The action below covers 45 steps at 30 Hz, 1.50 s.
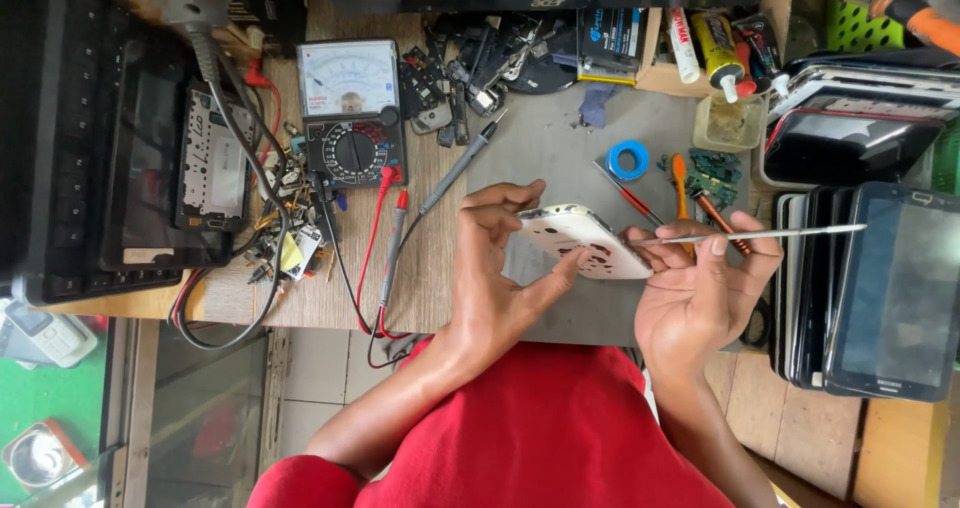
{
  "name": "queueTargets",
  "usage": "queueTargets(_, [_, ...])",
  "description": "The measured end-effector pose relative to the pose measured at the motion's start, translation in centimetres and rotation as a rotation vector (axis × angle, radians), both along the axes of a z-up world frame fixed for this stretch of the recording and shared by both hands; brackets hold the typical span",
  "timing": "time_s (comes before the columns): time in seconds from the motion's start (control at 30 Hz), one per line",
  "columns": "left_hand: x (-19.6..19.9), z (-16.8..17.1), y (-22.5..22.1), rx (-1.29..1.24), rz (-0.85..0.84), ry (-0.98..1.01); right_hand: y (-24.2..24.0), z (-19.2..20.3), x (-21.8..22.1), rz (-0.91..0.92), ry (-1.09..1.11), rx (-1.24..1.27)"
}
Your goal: Using a pry tool to open the back casing of a smartphone and removing the battery.
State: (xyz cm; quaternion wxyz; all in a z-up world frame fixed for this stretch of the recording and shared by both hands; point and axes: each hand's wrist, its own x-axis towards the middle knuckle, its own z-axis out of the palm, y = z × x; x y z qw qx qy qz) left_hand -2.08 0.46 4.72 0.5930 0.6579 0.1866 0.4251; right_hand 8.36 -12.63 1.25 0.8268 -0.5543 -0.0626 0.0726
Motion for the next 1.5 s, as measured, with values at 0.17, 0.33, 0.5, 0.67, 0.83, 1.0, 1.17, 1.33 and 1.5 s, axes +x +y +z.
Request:
queueTargets(0.17, [-0.4,0.1,0.1,0.125,0.095,0.065,-0.5,-0.5,0.1,0.004,0.055,0.023])
queueTargets(0.33, [-0.6,1.1,0.0,0.092,0.067,0.110,-1.3,-2.1,1.2,0.025,0.092,0.048])
queueTargets(0.5, [-0.1,-1.9,-0.8,-0.150,-0.178,0.065,-1.1,-2.0,1.7,-0.011,0.174,0.078])
queueTargets(0.67, [0.1,-2.1,-0.9,-0.330,-0.269,0.001,-1.2,-1.7,2.0,-0.032,0.222,0.114])
queueTargets(0.83, [0.2,-1.4,-1.1,-0.379,-0.221,-0.095,-1.2,-1.2,1.6,-0.038,0.220,0.097])
queueTargets(1.0, [-1.1,1.5,-0.5,0.043,0.032,0.202,-0.9,0.2,0.0,-0.036,0.205,0.061])
queueTargets(1.17, [-0.8,1.0,-0.9,-0.055,0.061,0.199,-0.7,0.1,-0.5,-0.009,0.165,0.047])
queueTargets(1.33, [-0.5,0.5,-1.1,-0.070,0.094,0.212,-0.7,0.0,-0.6,0.004,0.133,0.044])
queueTargets(1.5, [-0.5,1.2,-1.1,-0.057,0.087,0.213,-0.5,0.4,-1.1,0.006,0.117,0.041])
